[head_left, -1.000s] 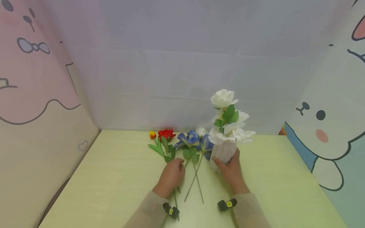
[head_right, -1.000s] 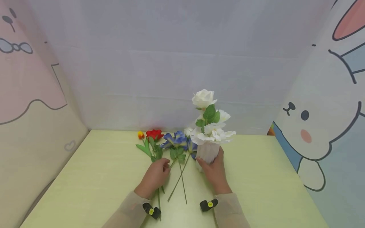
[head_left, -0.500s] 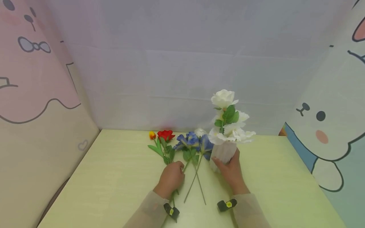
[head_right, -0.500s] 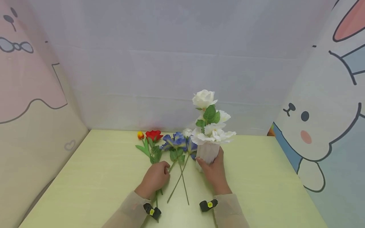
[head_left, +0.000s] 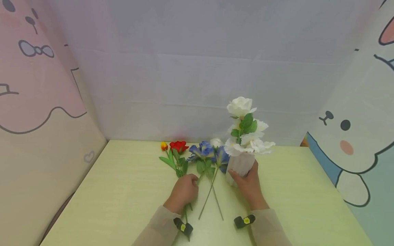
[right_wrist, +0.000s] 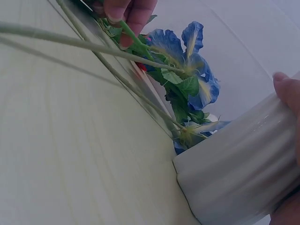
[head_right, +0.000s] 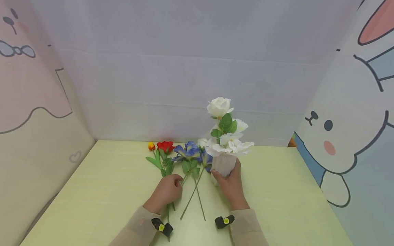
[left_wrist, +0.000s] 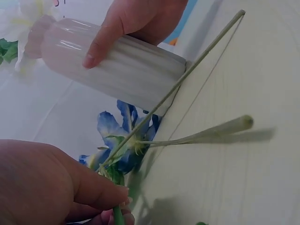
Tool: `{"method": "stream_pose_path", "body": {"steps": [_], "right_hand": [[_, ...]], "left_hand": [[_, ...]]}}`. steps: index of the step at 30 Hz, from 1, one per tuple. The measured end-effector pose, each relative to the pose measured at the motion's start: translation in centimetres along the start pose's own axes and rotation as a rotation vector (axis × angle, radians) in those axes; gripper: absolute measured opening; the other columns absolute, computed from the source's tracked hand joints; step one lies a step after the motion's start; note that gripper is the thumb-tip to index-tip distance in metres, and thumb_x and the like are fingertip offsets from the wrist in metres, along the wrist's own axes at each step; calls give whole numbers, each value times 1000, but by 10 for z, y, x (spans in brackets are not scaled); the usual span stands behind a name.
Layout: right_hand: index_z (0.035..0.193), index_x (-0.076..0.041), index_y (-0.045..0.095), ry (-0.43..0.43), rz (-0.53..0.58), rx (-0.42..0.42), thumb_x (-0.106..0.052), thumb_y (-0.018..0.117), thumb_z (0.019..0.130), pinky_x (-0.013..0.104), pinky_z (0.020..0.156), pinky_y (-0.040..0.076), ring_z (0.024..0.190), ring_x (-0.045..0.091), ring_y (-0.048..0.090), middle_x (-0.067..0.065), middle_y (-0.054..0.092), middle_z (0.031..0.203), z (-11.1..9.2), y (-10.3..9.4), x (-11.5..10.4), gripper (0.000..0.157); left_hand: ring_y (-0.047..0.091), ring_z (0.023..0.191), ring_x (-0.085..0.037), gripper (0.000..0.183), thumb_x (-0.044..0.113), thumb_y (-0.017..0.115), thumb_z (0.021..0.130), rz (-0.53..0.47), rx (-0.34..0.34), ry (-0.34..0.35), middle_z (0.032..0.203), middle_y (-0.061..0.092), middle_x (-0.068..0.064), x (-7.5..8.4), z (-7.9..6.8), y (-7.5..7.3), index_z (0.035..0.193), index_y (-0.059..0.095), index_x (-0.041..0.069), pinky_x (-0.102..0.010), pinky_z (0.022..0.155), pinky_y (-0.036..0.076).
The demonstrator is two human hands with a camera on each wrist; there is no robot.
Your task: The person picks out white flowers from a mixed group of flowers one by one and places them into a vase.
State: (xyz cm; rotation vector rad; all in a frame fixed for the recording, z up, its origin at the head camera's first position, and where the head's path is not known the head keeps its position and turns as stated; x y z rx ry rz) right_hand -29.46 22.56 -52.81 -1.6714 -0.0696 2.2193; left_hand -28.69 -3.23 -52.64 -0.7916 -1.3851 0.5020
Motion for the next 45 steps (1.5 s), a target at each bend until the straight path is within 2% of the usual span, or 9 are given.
{"method": "stream_pose_path", "body": {"steps": [5, 14, 21, 29, 36, 40, 45], "right_hand": [[153, -7, 21, -7, 4, 0, -12, 86, 85, 49, 97, 42, 112, 34, 52, 21, 47, 128, 0, 0, 0, 94], [154, -8, 19, -7, 7, -7, -13, 85, 86, 50, 97, 42, 113, 34, 52, 22, 46, 130, 0, 0, 0, 95], [152, -6, 21, -18, 6, -2, -12, 85, 86, 50, 95, 42, 111, 33, 52, 22, 47, 128, -1, 1, -2, 92], [151, -6, 24, -22, 15, 12, -10, 85, 85, 42, 95, 42, 109, 27, 52, 18, 49, 125, -1, 1, -3, 90], [152, -6, 24, -30, 31, 15, -10, 85, 85, 38, 93, 41, 106, 26, 51, 18, 50, 124, -1, 0, -3, 91], [152, -7, 23, -29, 14, 15, -9, 86, 84, 40, 95, 42, 107, 26, 51, 17, 49, 125, 0, 0, -1, 93], [152, -5, 23, -35, -8, 16, -11, 86, 84, 46, 96, 41, 108, 30, 52, 19, 49, 125, 0, 0, -1, 93]], "left_hand": [[61, 87, -22, 28, 0, 58, 89, -136, -54, -34, 98, 68, -7, -4, 0, -3, 113, 71, -1, -43, 79, 54], [61, 83, -20, 22, 5, 71, 86, -343, -114, -80, 94, 65, -5, -9, 0, -7, 108, 69, 1, -36, 71, 54], [64, 81, -19, 23, 6, 72, 90, -425, -108, -63, 96, 68, -7, -2, -3, -18, 111, 69, -1, -34, 69, 55], [65, 81, -18, 29, 6, 75, 89, -468, -63, -63, 97, 69, -8, 0, -5, -30, 114, 68, -5, -33, 69, 56], [63, 81, -18, 30, 6, 77, 87, -413, 11, -52, 94, 68, -6, 7, -8, -46, 114, 69, -4, -35, 72, 55], [62, 81, -19, 28, 6, 78, 86, -323, 74, -62, 91, 66, -4, 10, -13, -56, 112, 70, -1, -36, 72, 54], [58, 72, -17, 21, 4, 75, 88, -164, 179, -67, 83, 63, -1, 13, -19, -68, 108, 70, 2, -34, 64, 50]]}}
Point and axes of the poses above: each hand's wrist, its own z-axis towards the middle knuckle, its own y-axis out of the palm, x = y × z, the point moved 5 cm from there along z, towards the middle knuckle
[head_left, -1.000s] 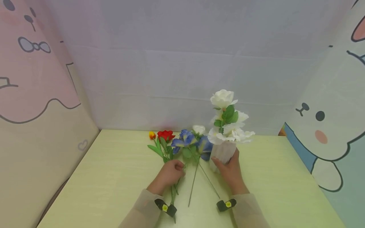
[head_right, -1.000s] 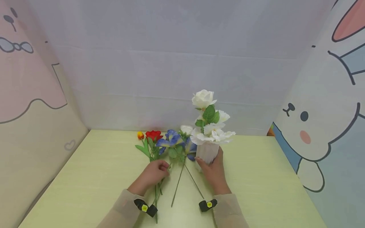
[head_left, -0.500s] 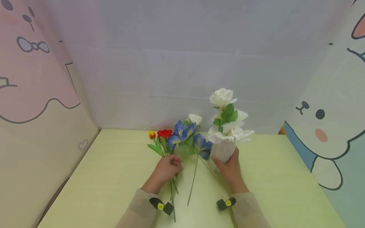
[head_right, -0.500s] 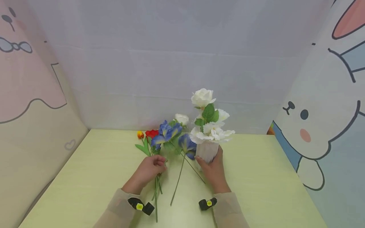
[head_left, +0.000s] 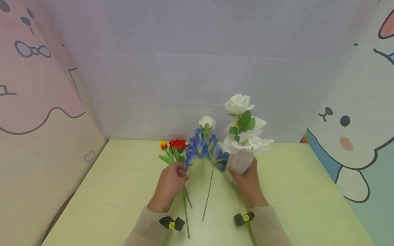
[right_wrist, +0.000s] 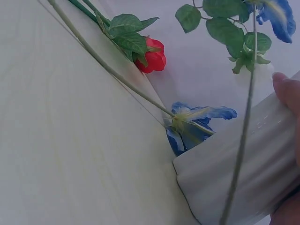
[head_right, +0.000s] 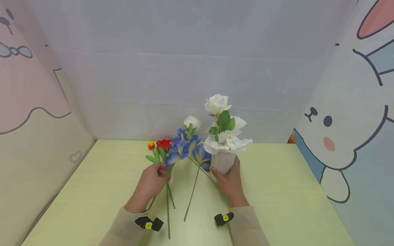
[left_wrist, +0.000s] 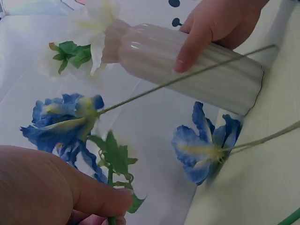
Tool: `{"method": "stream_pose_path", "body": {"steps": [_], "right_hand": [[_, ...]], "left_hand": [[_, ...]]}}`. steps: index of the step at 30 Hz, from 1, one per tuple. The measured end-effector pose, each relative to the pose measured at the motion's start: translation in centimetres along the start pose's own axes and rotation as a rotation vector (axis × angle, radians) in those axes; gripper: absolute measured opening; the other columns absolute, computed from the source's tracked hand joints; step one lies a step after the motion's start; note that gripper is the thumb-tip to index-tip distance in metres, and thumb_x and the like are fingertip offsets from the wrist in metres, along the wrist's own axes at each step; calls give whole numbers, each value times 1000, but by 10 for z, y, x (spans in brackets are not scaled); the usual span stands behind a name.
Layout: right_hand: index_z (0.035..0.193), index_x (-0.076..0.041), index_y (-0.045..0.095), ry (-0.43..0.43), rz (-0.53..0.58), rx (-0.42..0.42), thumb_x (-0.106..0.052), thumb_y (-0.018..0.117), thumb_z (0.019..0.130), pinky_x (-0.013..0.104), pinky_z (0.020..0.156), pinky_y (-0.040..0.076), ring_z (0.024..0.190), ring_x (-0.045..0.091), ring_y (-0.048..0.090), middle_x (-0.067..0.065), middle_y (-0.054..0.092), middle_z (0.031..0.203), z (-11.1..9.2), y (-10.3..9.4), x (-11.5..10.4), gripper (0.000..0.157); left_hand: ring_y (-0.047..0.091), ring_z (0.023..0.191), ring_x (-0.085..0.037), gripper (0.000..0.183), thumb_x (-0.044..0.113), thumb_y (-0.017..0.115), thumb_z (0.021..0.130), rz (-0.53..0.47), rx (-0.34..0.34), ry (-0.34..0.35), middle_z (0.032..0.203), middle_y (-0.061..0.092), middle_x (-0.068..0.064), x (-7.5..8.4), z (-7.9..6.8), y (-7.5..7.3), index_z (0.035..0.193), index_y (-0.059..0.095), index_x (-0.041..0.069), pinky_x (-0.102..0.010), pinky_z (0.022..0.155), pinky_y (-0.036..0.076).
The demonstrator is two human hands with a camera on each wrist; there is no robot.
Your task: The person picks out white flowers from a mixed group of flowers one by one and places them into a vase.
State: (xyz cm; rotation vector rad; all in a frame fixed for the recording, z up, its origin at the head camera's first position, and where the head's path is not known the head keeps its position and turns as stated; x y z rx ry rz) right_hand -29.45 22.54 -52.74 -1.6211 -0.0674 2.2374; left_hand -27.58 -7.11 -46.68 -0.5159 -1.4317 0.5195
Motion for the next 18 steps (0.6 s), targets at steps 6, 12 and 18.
{"method": "stream_pose_path", "body": {"steps": [6, 12, 18], "right_hand": [[152, -4, 23, 18, -9, -3, -13, 85, 86, 48, 99, 41, 110, 31, 52, 20, 49, 126, 0, 1, 1, 91], [153, -7, 24, 19, 17, -4, -11, 86, 84, 49, 102, 40, 116, 31, 51, 19, 49, 130, 0, 1, -1, 93], [153, -6, 23, 14, 38, -4, -10, 86, 84, 47, 102, 39, 115, 31, 51, 20, 48, 130, 0, 0, -1, 94]], "left_hand": [[59, 67, -18, 17, 0, 69, 89, 218, 155, 26, 81, 65, -2, 1, -3, -12, 105, 73, 5, -35, 56, 48], [61, 71, -20, 19, 3, 72, 91, 213, 237, 6, 87, 66, -5, -2, -1, -20, 110, 73, 4, -37, 59, 50], [57, 70, -20, 26, 4, 73, 92, -47, 180, 2, 85, 63, -5, -3, 0, -23, 119, 72, 0, -35, 60, 49]]}}
Point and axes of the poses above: each hand's wrist, its own z-axis towards the middle knuckle, its own y-axis out of the palm, x = y × z, the point moved 5 cm from there along z, towards the middle knuckle
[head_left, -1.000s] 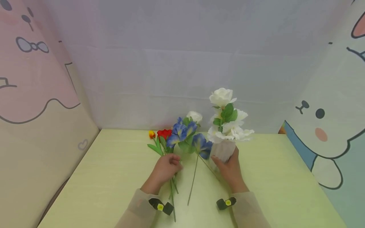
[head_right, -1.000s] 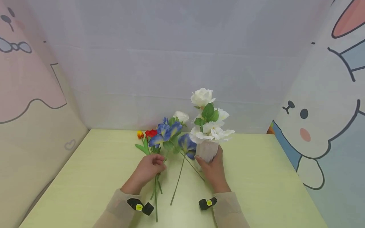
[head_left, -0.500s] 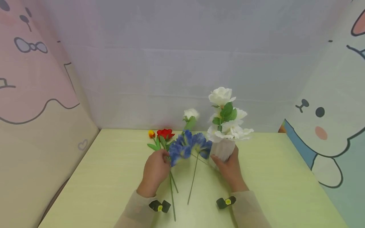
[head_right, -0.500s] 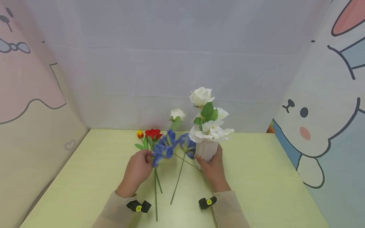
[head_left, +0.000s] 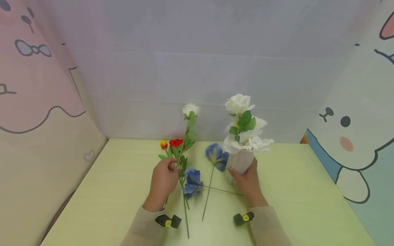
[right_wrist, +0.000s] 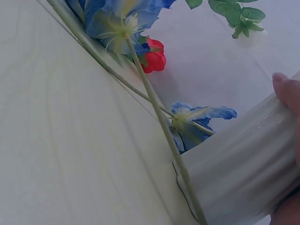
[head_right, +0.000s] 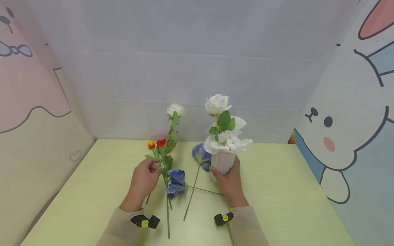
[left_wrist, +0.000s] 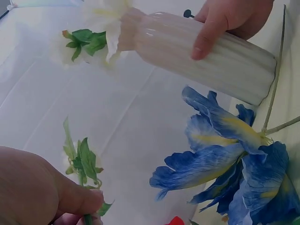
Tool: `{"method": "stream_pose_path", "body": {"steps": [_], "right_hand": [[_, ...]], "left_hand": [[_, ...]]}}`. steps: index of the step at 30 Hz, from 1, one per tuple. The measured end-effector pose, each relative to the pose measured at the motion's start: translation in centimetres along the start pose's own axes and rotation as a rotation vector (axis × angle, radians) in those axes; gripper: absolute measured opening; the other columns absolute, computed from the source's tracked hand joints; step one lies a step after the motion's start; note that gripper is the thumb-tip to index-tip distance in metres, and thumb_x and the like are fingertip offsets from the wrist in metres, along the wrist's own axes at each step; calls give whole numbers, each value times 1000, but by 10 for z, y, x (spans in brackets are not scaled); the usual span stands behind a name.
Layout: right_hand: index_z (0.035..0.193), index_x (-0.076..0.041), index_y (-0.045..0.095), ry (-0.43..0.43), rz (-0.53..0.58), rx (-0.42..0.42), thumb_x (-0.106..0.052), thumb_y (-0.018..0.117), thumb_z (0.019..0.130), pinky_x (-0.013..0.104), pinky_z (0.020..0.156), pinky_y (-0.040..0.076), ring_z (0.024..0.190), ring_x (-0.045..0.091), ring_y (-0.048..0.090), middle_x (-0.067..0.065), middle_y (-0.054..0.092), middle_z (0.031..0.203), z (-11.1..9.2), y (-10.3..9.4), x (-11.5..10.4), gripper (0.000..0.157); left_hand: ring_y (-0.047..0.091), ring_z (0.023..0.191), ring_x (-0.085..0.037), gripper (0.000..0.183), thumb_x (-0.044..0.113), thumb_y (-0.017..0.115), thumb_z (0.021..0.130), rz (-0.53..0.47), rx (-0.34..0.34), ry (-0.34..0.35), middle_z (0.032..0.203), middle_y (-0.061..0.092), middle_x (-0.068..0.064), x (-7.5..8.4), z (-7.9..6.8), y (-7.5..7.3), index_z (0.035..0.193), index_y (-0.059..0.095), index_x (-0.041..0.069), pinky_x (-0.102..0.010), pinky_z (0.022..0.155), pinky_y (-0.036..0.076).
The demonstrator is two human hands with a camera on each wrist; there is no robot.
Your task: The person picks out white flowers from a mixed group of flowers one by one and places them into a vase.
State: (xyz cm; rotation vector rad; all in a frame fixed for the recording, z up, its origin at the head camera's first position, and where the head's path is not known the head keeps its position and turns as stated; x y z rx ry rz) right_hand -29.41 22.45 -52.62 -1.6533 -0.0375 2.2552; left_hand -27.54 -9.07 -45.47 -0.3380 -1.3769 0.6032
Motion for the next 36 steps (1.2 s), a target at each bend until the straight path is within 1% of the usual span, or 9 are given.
{"method": "stream_pose_path", "body": {"steps": [8, 11, 17, 20, 23, 27, 30, 33, 36], "right_hand": [[152, -5, 24, 13, -33, 8, -13, 86, 85, 46, 100, 40, 113, 30, 51, 19, 49, 127, 0, 0, 1, 92], [152, -6, 24, 8, -32, 7, -14, 86, 85, 44, 99, 40, 112, 29, 51, 18, 49, 126, -1, 0, 0, 91], [152, -3, 23, 30, -12, -6, -10, 84, 86, 46, 100, 39, 113, 32, 51, 23, 48, 128, -3, 0, -14, 90], [152, -6, 24, 16, -19, -3, -12, 85, 86, 46, 99, 40, 112, 30, 51, 21, 48, 128, -1, 0, -3, 90], [152, -6, 24, 3, -25, -1, -14, 85, 87, 46, 98, 41, 111, 29, 52, 20, 49, 126, -1, -1, -2, 89], [151, -6, 24, -1, -22, -2, -13, 85, 86, 46, 97, 41, 111, 30, 52, 20, 48, 126, -1, -1, -1, 90], [151, -7, 24, 0, -18, -3, -13, 86, 85, 46, 97, 41, 111, 29, 52, 19, 48, 126, -1, -1, -1, 91], [151, -8, 24, -2, -14, -7, -13, 86, 85, 47, 97, 41, 111, 30, 52, 19, 48, 126, 0, 0, 0, 91], [152, -8, 23, -3, -16, -6, -15, 86, 85, 48, 98, 41, 111, 31, 52, 19, 48, 127, 0, 0, 1, 92]], "left_hand": [[58, 77, -21, 28, 8, 71, 96, -108, -62, -46, 87, 62, -6, -3, -1, 1, 123, 68, 2, -35, 63, 49], [57, 76, -22, 27, 8, 70, 96, -142, -72, -27, 86, 61, -6, -1, -3, 1, 123, 67, 2, -35, 63, 48], [57, 77, -20, 25, 6, 71, 96, -170, -75, 22, 85, 62, -3, 5, -6, -1, 121, 68, 4, -36, 66, 49], [58, 80, -21, 28, 5, 70, 96, -179, -78, 44, 85, 62, -3, 9, -7, -2, 124, 67, 3, -37, 69, 50], [60, 81, -21, 32, 4, 69, 97, -203, -98, 49, 86, 63, -3, 13, -9, -2, 128, 64, 3, -37, 68, 50], [64, 80, -21, 30, 3, 68, 98, -285, -155, 21, 88, 68, -5, 17, -11, 2, 128, 62, 3, -35, 66, 50], [69, 84, -27, 26, 3, 67, 99, -386, -191, -9, 92, 70, -10, 20, -13, 4, 124, 61, 1, -35, 72, 56], [72, 91, -31, 20, 3, 65, 100, -481, -200, -22, 100, 70, -13, 24, -16, 4, 119, 60, -1, -37, 80, 59], [72, 96, -30, 14, 2, 63, 102, -533, -192, -23, 109, 70, -13, 27, -19, 3, 115, 60, -2, -37, 83, 60]]}}
Point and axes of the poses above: each hand's wrist, its own z-axis towards the middle knuckle, its own y-axis out of the palm, x = y × z, the point moved 5 cm from there along z, towards the middle knuckle
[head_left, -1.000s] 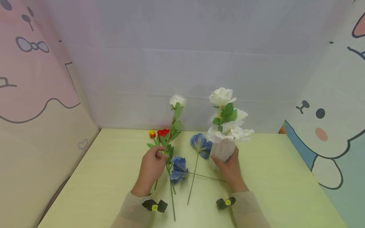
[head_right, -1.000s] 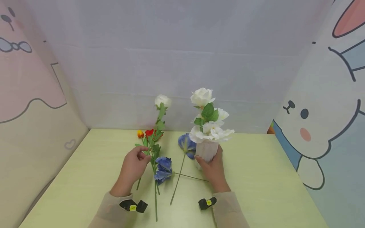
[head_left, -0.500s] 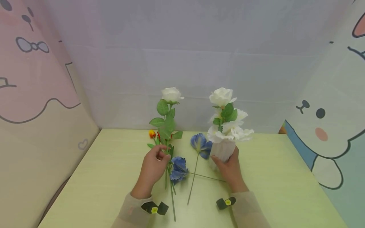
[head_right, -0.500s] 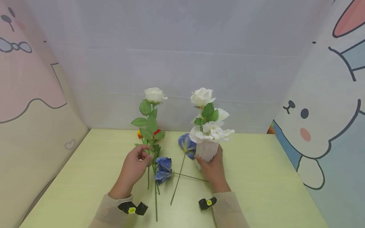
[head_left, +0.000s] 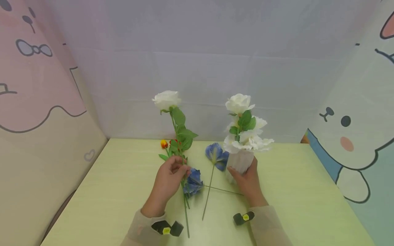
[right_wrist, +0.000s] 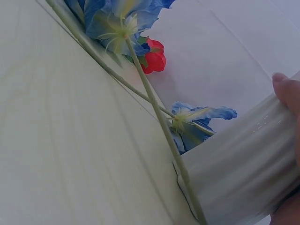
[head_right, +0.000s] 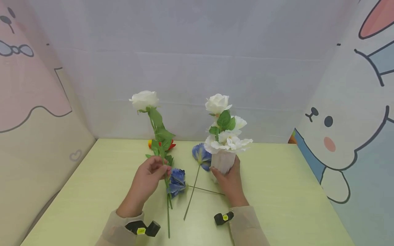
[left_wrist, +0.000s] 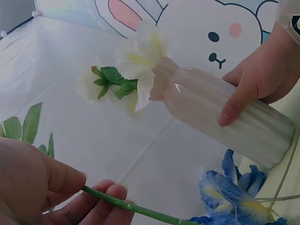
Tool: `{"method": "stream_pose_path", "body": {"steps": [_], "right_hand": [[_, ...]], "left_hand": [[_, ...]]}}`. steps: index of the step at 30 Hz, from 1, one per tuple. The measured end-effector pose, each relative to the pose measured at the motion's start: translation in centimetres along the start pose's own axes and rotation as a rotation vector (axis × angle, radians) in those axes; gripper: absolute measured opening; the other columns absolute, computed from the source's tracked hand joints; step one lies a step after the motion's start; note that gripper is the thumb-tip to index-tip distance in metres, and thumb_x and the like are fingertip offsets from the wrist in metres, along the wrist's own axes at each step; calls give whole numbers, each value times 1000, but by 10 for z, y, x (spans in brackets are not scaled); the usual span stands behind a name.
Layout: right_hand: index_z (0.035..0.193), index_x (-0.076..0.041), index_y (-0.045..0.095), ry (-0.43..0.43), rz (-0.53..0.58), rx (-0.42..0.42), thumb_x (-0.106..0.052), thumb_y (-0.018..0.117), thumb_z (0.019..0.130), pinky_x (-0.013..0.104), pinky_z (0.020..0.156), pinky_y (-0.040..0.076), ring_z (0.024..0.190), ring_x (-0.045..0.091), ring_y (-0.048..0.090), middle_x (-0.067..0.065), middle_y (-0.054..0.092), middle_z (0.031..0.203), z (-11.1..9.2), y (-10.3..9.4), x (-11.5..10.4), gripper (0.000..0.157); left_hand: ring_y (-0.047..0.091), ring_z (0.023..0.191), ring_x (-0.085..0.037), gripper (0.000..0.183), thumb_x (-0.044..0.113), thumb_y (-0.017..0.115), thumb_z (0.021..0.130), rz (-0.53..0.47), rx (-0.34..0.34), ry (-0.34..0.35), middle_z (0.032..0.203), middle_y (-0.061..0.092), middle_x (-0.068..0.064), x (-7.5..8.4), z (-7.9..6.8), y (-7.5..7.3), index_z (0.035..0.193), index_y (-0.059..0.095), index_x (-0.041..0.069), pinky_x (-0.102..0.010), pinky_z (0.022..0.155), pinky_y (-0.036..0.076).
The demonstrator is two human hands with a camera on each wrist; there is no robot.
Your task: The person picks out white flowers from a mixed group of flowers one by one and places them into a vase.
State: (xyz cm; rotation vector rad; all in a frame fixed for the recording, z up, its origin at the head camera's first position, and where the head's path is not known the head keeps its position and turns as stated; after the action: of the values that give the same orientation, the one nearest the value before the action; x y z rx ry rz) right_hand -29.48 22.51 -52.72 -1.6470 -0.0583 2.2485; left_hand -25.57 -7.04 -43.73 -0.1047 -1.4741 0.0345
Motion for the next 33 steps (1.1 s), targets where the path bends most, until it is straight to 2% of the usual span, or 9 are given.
{"method": "stream_pose_path", "body": {"steps": [4, 8, 13, 19, 22, 25, 30, 33], "right_hand": [[152, -8, 23, 7, -3, 1, -15, 86, 85, 49, 100, 41, 113, 32, 52, 19, 48, 128, 0, 0, 0, 93], [152, -8, 24, 8, 0, 1, -14, 86, 85, 48, 101, 40, 113, 31, 52, 19, 49, 128, 0, 0, 0, 92], [153, -6, 23, 2, 9, -1, -14, 85, 86, 47, 102, 39, 115, 32, 52, 21, 49, 129, 1, 0, 0, 92], [153, -8, 23, 28, 10, -5, -17, 86, 87, 47, 100, 40, 113, 31, 52, 20, 48, 128, 1, 0, 2, 92], [153, -9, 23, 32, 7, -7, -17, 86, 86, 47, 99, 41, 112, 31, 52, 19, 48, 127, 1, 0, 3, 92], [152, -8, 23, 27, 13, -6, -15, 86, 85, 47, 99, 41, 112, 31, 52, 20, 48, 127, 2, 0, 3, 92], [154, -6, 23, 36, 30, 0, -9, 85, 85, 46, 103, 38, 115, 32, 50, 22, 47, 130, 2, 0, 0, 93], [153, -1, 21, 42, 26, -7, -5, 83, 86, 49, 104, 37, 117, 36, 49, 26, 45, 131, -2, 0, -16, 92]], "left_hand": [[70, 95, -24, 7, 3, 63, 101, 39, 22, 47, 115, 70, -10, 3, -2, 1, 107, 63, -1, -37, 80, 60], [69, 96, -21, 3, 3, 66, 99, 100, 43, 102, 113, 72, -6, 7, -4, 1, 101, 67, 2, -33, 82, 58], [68, 101, -20, 7, 2, 67, 97, 92, 60, 107, 116, 72, -6, 8, -4, 4, 104, 69, 1, -27, 85, 56], [68, 97, -23, 23, 0, 66, 96, 53, 78, 96, 104, 70, -11, 8, -4, 6, 119, 69, 1, -26, 80, 58], [68, 96, -24, 23, -2, 66, 94, 28, 88, 101, 106, 70, -12, 6, -3, 6, 117, 67, -1, -27, 79, 59], [68, 95, -25, 21, -3, 67, 93, 5, 91, 116, 108, 69, -12, 6, -4, 5, 113, 65, -2, -29, 78, 60], [68, 92, -27, 24, -6, 67, 92, -41, 75, 143, 103, 66, -14, 6, -5, 6, 113, 58, 1, -42, 78, 61], [68, 90, -27, 23, -7, 65, 94, -67, 67, 164, 102, 66, -16, 7, -7, 7, 114, 57, 1, -42, 77, 61]]}}
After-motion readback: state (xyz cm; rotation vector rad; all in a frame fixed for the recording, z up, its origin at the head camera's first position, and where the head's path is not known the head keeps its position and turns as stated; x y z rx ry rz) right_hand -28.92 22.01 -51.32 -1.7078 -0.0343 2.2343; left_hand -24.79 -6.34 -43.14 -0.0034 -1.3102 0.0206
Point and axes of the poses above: each hand's wrist, its own z-axis towards the middle knuckle, its own y-axis out of the palm, x = y × z, the point moved 5 cm from there along z, towards the middle knuckle
